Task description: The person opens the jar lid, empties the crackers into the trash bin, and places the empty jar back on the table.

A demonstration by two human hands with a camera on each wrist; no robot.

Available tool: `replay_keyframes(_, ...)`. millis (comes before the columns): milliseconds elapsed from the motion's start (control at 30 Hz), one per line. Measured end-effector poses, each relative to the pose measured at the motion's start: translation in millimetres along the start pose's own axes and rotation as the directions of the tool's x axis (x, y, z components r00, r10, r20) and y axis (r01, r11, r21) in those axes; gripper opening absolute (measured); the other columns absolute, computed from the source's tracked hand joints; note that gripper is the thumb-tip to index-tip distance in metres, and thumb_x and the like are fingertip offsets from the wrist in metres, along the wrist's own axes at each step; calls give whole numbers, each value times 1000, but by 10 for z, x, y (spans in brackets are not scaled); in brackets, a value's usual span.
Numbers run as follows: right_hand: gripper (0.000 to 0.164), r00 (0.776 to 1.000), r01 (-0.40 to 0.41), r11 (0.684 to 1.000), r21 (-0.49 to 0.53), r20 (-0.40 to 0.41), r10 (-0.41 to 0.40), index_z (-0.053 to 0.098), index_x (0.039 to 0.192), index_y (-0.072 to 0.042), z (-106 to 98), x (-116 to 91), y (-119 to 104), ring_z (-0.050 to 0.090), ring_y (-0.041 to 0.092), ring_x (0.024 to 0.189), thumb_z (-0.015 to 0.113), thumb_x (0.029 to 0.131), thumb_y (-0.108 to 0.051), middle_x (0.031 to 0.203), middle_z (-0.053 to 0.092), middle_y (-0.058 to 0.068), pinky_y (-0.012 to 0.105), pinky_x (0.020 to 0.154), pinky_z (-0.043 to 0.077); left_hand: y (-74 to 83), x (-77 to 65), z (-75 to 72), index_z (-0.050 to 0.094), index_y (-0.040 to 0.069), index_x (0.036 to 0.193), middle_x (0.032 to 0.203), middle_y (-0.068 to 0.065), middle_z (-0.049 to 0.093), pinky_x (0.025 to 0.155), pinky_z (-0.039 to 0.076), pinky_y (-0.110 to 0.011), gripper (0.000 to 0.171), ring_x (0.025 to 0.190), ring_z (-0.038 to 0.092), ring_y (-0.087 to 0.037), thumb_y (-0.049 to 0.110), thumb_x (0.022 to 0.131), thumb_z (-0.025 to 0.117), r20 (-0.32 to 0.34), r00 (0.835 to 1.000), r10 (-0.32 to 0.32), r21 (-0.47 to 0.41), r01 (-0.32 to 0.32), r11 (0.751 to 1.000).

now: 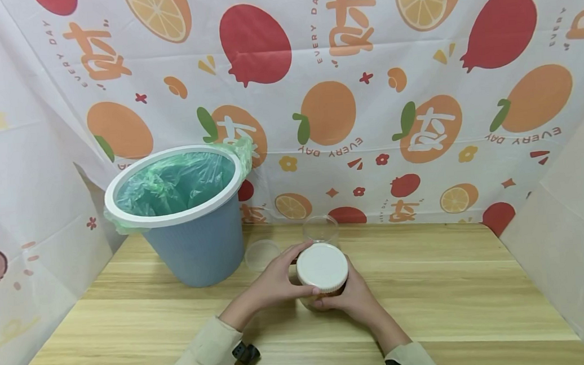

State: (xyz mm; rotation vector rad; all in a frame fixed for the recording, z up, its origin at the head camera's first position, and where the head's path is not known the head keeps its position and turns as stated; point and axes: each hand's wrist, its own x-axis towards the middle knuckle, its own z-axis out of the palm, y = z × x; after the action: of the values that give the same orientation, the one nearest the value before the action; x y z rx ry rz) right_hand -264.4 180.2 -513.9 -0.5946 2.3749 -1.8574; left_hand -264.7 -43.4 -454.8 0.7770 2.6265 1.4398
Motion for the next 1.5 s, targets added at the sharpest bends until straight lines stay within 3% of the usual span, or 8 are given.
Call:
replay_keyframes(400,104,1000,-18,1000,-15,-2,18,36,150,-27,6,0,-18,52,17,131,95,65,-17,146,52,2,21,106,45,21,-10,11,38,20,157,160,-3,42,119,36,-56,97,149,40,-28,41,76,88,-17,1000,-25,47,26,999)
replay_keyframes(700,105,999,-26,999,-44,-31,25,35,152,-24,6,-11,-13,50,17,132,95,67,-19,146,52,2,21,109,40,144,-45,97,41,15,154,146,-7,54,108,49,-48,101,131,56,-24,49,72,89,-118,990,-72,89,83,993)
replay_keyframes(833,104,999,-28,998,-52,-36,26,34,152,-21,3,-4,-4,49,19,132,95,68,-19,147,52,5,21,109,41,226,-67,125,39,10,153,144,-9,54,106,51,-47,104,127,57,-23,50,72,89,-142,985,-98,77,110,991)
replay_keyframes(1500,101,999,-29,997,-68,-37,26,34,153,-17,1,-9,-2,50,23,131,93,70,-19,147,52,9,24,106,45,200,-83,204,23,16,161,160,-9,38,112,44,-52,111,141,46,-26,52,76,84,-107,990,-89,1,89,996)
